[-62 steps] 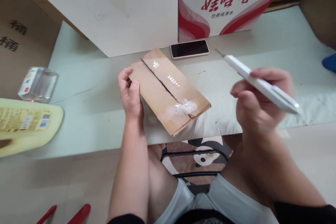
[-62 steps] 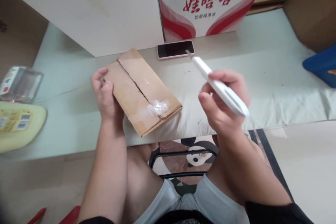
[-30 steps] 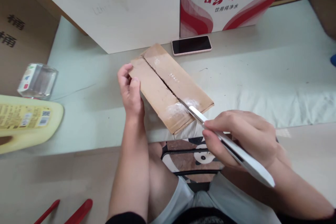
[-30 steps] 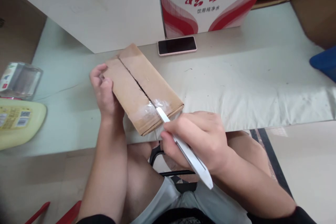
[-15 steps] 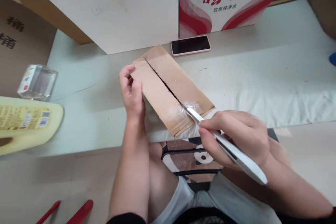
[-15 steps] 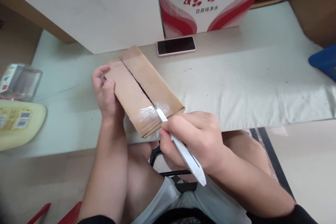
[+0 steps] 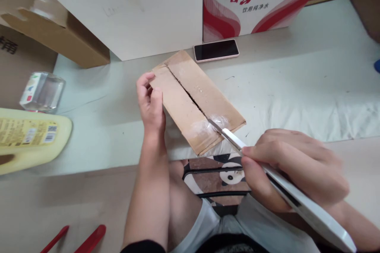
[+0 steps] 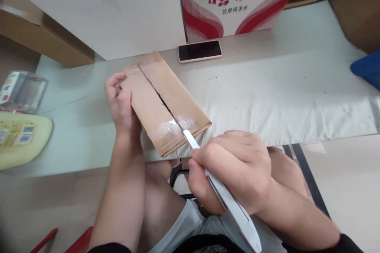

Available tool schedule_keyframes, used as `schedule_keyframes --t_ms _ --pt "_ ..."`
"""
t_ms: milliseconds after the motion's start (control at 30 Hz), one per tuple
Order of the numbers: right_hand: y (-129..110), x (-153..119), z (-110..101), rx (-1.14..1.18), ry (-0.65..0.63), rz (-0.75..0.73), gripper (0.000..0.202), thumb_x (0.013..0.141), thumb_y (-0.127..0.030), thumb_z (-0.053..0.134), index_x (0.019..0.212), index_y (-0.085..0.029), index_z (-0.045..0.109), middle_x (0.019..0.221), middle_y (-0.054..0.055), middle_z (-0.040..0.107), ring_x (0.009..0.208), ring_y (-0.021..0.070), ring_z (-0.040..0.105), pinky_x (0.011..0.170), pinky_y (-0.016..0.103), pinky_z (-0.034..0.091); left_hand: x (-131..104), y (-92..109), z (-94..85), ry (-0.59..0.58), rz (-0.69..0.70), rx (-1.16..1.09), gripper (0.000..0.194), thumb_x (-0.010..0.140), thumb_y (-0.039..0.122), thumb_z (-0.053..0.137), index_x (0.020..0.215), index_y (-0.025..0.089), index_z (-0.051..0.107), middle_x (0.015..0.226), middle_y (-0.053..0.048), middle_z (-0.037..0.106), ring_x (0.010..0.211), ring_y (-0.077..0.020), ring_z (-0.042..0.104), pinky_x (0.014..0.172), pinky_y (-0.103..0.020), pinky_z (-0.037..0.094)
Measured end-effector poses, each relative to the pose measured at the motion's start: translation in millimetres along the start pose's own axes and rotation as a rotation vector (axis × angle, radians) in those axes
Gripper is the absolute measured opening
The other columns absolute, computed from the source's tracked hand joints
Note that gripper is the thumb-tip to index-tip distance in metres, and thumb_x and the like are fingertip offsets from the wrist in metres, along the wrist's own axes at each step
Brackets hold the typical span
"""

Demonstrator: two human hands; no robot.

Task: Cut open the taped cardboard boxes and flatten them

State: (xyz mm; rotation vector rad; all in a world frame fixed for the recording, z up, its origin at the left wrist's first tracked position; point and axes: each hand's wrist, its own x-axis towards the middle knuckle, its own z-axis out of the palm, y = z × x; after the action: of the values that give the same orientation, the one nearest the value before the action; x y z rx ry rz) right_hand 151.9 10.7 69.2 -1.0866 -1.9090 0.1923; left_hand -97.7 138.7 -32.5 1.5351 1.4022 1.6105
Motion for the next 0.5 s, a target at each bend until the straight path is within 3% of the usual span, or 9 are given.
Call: schedule_keyframes --t_ms 333,500 --pt "2.1 0.0 6.3 0.002 -0.044 0.027 0.019 0.085 -0.011 0.061 0.074 -0.022 0.05 0.055 -0.006 0.051 0.046 0.0075 0.046 0.046 0.025 0.04 -0.4 -3.6 -1.4 0.004 0.036 0.017 0.037 0.094 0.049 0.057 0.124 0.028 0.057 0.128 -0.007 0.062 0.105 -0.02 0.062 0.095 -0.036 0.054" --pt "3.4 2.6 9.2 0.004 -0.083 0.05 0.02 0.087 -0.012 0.057 0.074 -0.023 0.047 0.054 -0.006 0.047 0.047 0.0069 0.038 0.046 0.023 0.038 1.3 -6.1 -2.5 -0.013 0.044 0.005 0.041 0.092 0.054 0.058 0.125 0.029 0.055 0.126 -0.006 0.061 0.103 -0.0196 0.062 0.091 -0.035 0.054"
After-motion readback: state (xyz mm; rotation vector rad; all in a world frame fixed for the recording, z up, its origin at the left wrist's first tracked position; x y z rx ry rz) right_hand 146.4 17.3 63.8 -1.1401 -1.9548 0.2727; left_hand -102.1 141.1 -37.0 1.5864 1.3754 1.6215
